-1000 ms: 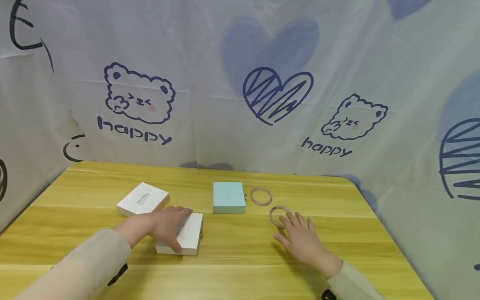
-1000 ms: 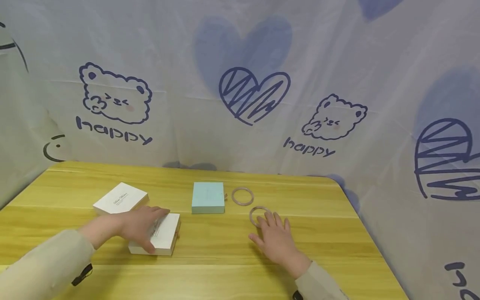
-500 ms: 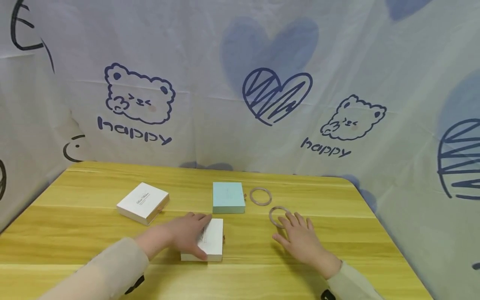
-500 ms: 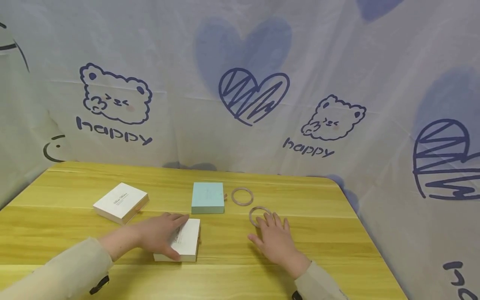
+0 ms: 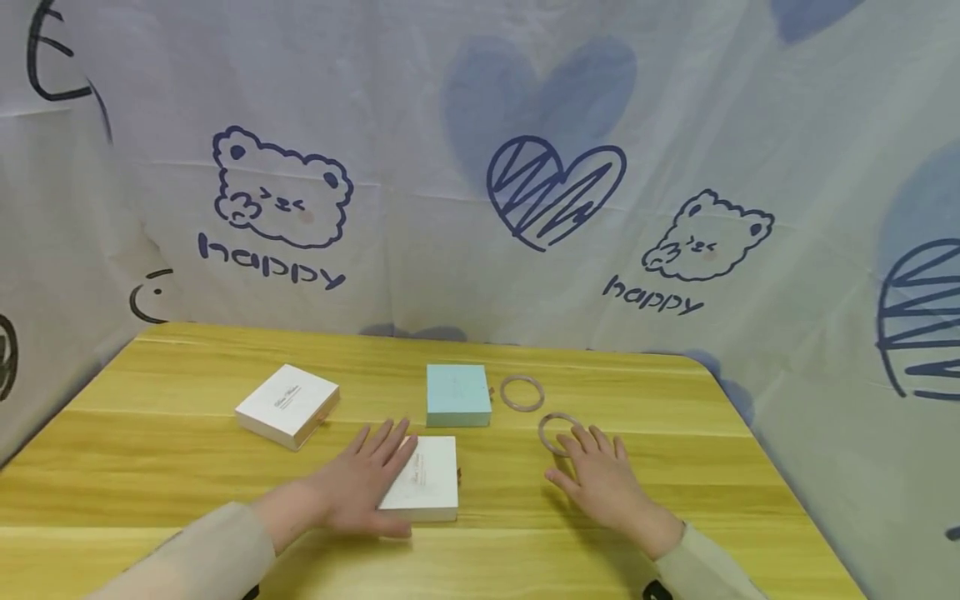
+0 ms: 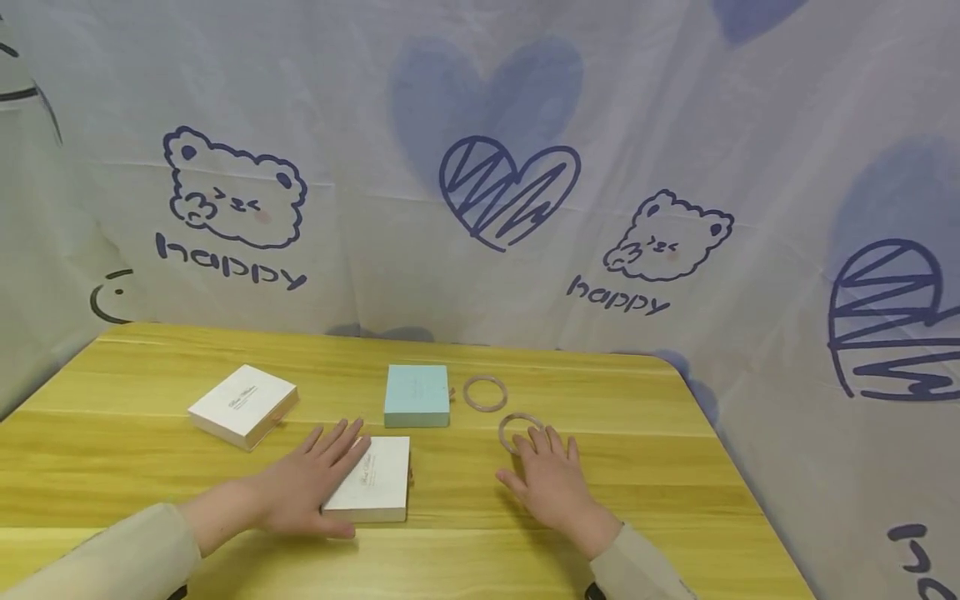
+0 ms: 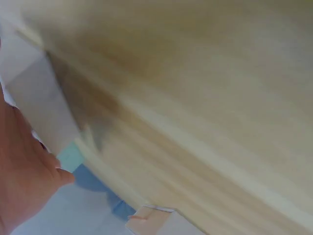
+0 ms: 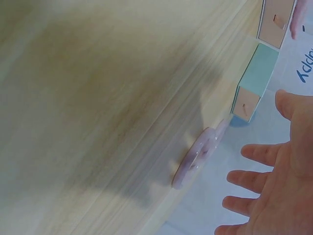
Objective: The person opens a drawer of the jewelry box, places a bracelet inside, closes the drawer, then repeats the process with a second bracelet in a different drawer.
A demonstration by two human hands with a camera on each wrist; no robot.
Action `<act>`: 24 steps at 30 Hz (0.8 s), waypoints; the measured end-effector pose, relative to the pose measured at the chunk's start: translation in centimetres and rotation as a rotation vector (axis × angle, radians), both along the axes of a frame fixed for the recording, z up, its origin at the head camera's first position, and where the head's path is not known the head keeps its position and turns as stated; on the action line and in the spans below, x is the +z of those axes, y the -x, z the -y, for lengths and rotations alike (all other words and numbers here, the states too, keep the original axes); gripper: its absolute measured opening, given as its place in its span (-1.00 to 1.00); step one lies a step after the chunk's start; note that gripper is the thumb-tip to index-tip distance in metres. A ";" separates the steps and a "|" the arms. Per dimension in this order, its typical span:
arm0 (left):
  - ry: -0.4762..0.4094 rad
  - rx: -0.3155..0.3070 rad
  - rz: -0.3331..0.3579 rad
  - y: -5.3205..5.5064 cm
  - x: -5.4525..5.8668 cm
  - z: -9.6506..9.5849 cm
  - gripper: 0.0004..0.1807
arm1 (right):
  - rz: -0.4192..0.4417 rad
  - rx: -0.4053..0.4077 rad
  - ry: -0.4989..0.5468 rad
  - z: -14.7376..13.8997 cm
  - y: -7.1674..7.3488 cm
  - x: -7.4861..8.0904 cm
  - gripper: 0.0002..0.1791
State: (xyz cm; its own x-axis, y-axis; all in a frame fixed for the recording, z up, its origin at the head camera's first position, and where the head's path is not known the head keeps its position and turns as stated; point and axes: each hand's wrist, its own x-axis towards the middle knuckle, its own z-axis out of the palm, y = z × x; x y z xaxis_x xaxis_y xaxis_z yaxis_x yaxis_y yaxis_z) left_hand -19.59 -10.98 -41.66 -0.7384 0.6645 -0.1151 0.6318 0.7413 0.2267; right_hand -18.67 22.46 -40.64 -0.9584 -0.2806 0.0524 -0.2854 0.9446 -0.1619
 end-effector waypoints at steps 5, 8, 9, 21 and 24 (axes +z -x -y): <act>0.011 -0.013 -0.007 -0.1 -0.1 -0.2 0.03 | 0.000 0.005 0.000 0.4 -0.1 0.2 -0.41; 0.019 -0.024 -0.013 0.0 0.2 -0.8 -0.01 | 0.004 0.019 0.002 0.7 -0.1 0.2 -0.40; 0.022 -0.029 -0.012 0.1 0.3 -1.0 -0.01 | 0.007 0.022 0.001 0.8 -0.1 0.1 -0.39; 0.051 -0.066 -0.038 0.4 0.3 -4.1 -0.02 | -0.047 0.081 -0.003 2.8 0.3 -0.5 -0.41; 0.064 -0.070 -0.051 0.4 0.2 -4.7 -0.02 | -0.081 0.092 0.008 3.3 0.4 -0.6 -0.47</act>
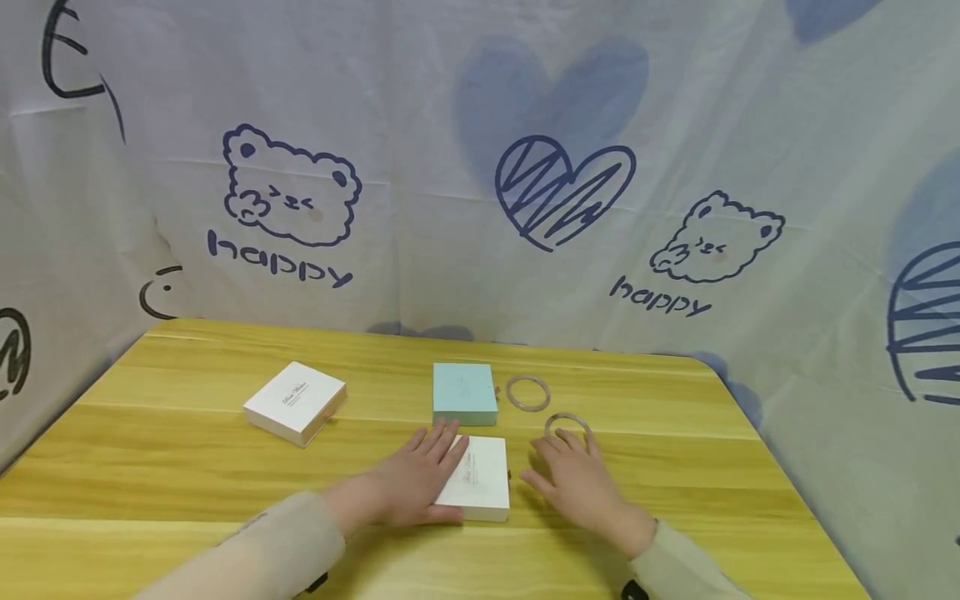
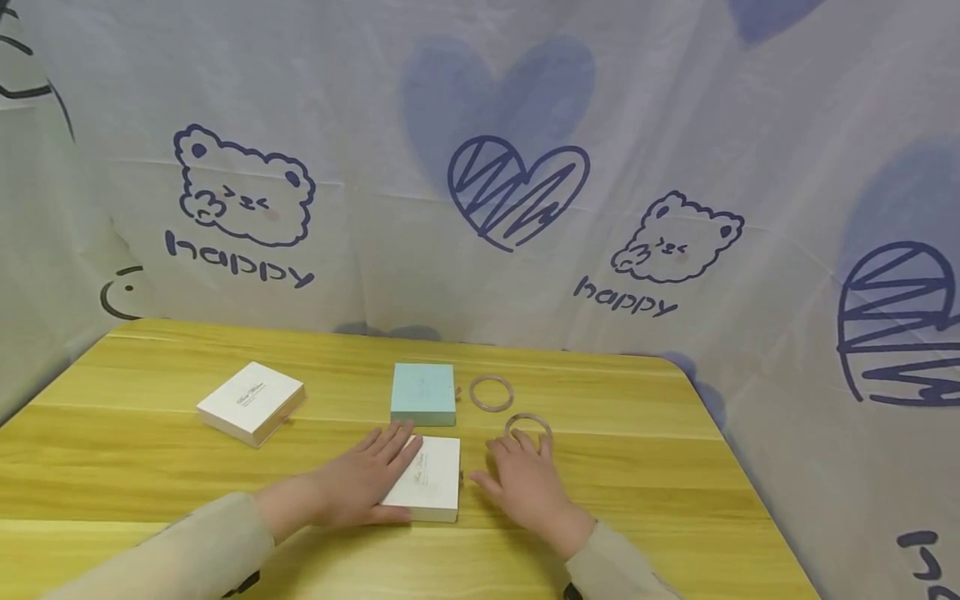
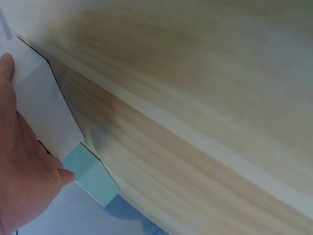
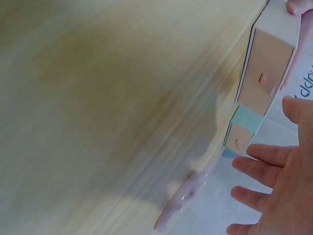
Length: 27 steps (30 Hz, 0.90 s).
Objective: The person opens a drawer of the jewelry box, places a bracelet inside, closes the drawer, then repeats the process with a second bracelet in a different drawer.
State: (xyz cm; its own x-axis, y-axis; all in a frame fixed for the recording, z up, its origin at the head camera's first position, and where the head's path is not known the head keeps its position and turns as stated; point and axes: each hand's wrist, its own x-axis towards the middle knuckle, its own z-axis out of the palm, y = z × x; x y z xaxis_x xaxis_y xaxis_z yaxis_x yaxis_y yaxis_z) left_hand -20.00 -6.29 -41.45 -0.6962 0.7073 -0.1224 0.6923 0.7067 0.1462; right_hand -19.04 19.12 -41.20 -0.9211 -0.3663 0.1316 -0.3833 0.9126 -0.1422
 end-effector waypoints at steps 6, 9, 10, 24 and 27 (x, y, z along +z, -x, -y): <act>0.012 0.007 0.004 0.0 0.1 -0.4 -0.03 | 0.020 0.019 0.036 1.2 0.3 0.1 -0.60; 0.017 0.009 0.001 0.1 -0.1 -0.4 -0.02 | 0.057 0.028 0.069 1.7 0.6 -0.1 -0.72; 0.019 0.009 0.000 0.2 -0.2 -0.4 -0.02 | 0.063 0.027 0.075 1.8 0.6 -0.1 -0.76; 0.049 0.018 -0.003 0.2 -0.2 -0.5 -0.01 | 0.287 -0.117 0.481 3.2 0.8 -0.5 -0.83; 0.054 0.020 -0.003 0.2 -0.2 -0.6 -0.01 | 0.288 -0.153 0.506 3.3 0.9 -0.6 -0.87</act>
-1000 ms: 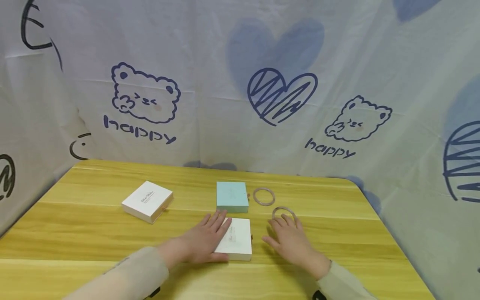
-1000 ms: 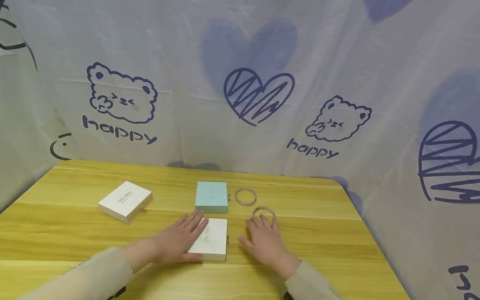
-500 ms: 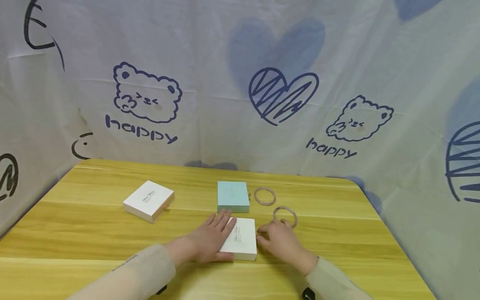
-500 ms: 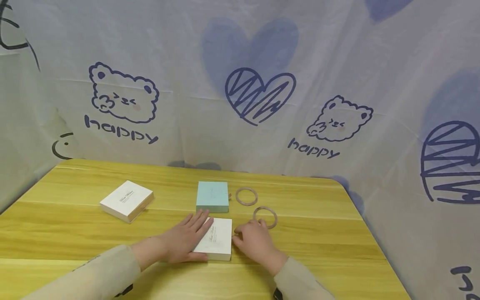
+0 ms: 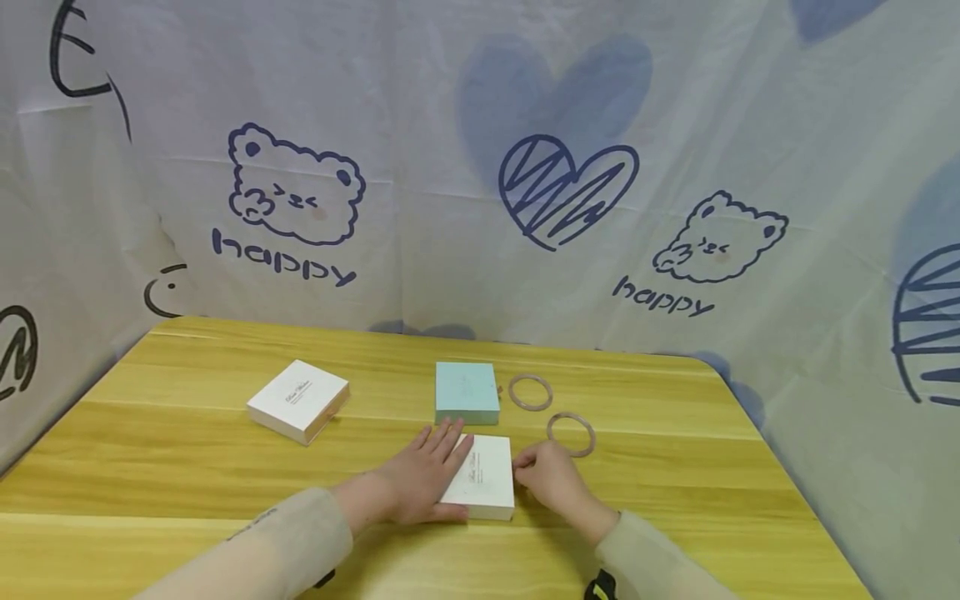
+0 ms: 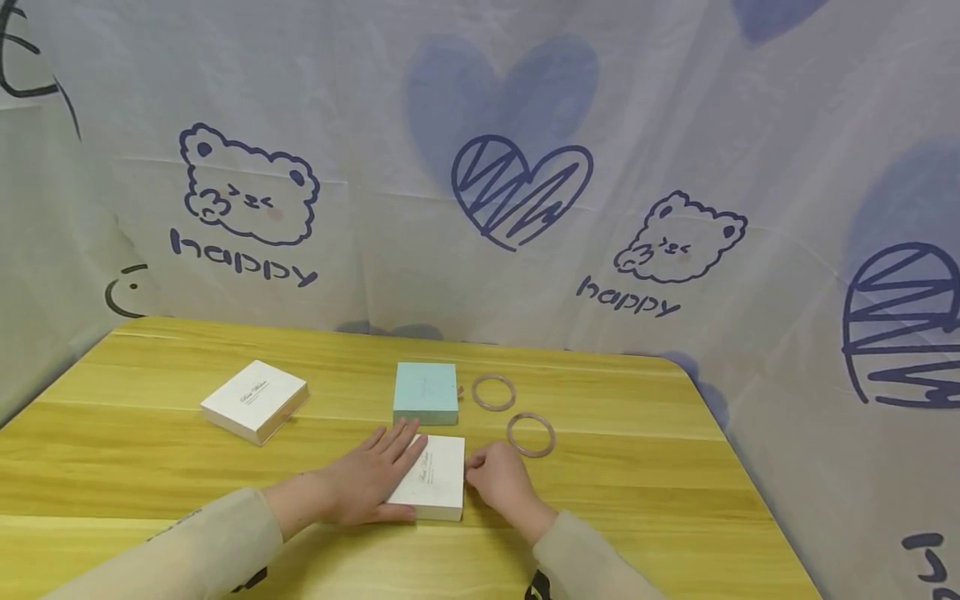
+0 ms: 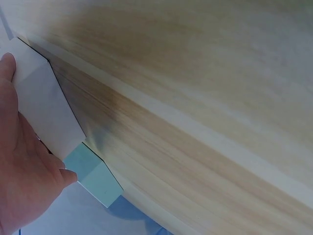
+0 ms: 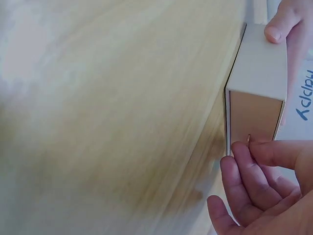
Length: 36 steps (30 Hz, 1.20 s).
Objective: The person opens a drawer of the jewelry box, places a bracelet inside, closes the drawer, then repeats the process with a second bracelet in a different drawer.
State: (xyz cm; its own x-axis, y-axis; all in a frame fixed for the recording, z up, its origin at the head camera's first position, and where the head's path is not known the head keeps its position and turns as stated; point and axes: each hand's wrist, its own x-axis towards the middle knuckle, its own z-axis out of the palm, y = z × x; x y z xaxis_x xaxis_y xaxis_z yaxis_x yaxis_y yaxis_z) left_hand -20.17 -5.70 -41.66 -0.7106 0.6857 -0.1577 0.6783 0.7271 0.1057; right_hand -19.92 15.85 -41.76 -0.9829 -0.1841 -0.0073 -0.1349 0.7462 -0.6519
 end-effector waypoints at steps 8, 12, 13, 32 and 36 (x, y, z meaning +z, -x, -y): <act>0.006 0.003 0.005 -0.1 0.3 -0.1 -0.01 | -0.014 -0.024 -0.010 -0.1 0.1 -0.2 -0.89; 0.005 0.004 0.000 -0.1 0.3 -0.2 -0.01 | -0.060 -0.029 -0.044 -0.3 0.0 -0.2 -0.91; 0.005 0.004 -0.001 -0.1 0.2 -0.2 -0.01 | -0.070 -0.032 -0.053 -0.4 0.0 -0.2 -0.91; 0.023 -0.001 -0.016 -0.2 0.2 -0.1 0.00 | -0.067 -0.045 -0.032 -1.3 -0.6 -0.1 -0.91; 0.018 0.001 -0.011 -0.2 0.2 -0.1 -0.01 | -0.102 -0.036 -0.043 -1.5 -0.6 -0.1 -0.89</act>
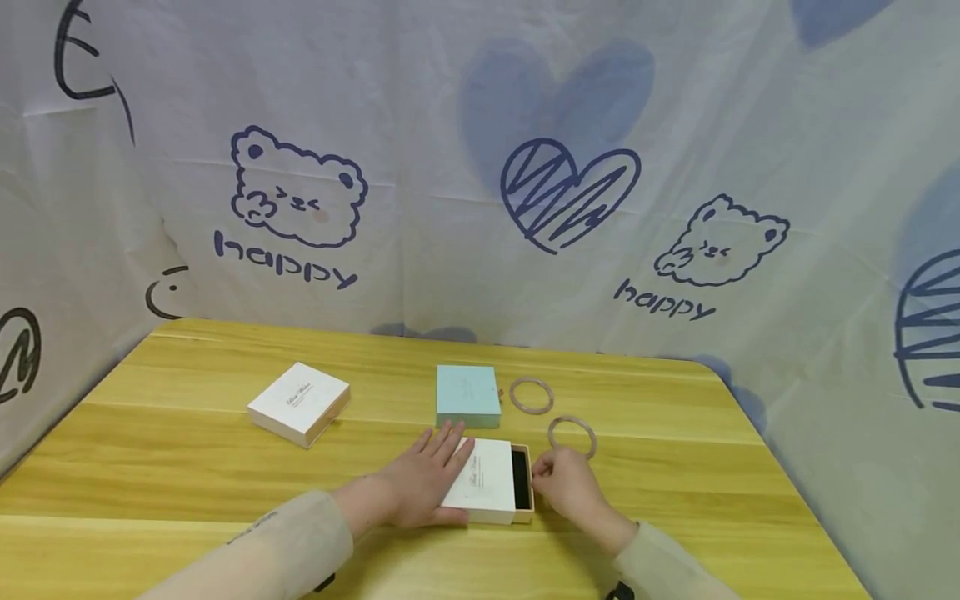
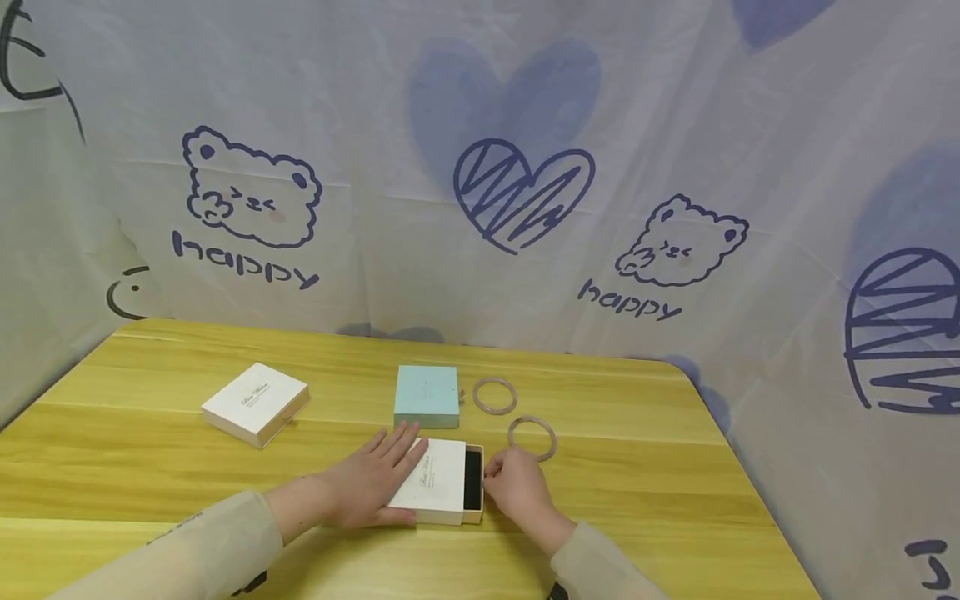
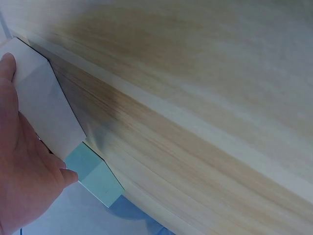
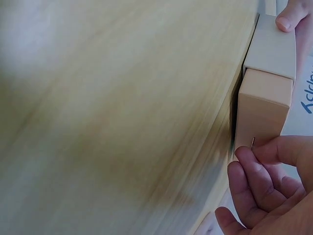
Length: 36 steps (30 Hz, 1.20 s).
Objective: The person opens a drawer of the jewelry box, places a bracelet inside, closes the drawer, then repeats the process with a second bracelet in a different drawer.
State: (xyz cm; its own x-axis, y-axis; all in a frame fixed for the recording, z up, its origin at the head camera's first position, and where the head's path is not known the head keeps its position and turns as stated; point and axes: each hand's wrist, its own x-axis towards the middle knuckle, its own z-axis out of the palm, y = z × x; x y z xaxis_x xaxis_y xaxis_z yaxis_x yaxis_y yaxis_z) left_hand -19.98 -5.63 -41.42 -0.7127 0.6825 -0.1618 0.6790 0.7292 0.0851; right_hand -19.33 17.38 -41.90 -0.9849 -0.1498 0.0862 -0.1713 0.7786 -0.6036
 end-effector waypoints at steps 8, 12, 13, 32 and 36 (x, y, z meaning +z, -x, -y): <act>0.003 -0.003 0.001 0.0 0.0 0.0 -0.01 | 0.020 -0.023 0.018 -0.7 0.0 -0.1 -0.89; 0.010 -0.006 -0.006 0.1 0.1 0.0 -0.02 | 0.026 -0.037 0.017 -1.1 0.0 -0.2 -0.88; 0.011 -0.006 -0.007 0.1 0.1 0.0 -0.02 | 0.024 -0.040 0.015 -1.2 0.0 -0.2 -0.88; -0.009 -0.004 0.034 0.0 0.5 0.2 0.00 | 0.046 -0.092 0.014 -2.3 0.1 -0.1 -0.89; -0.019 -0.010 0.033 0.0 0.5 0.5 0.00 | 0.049 -0.086 0.014 -2.4 -0.1 0.0 -0.89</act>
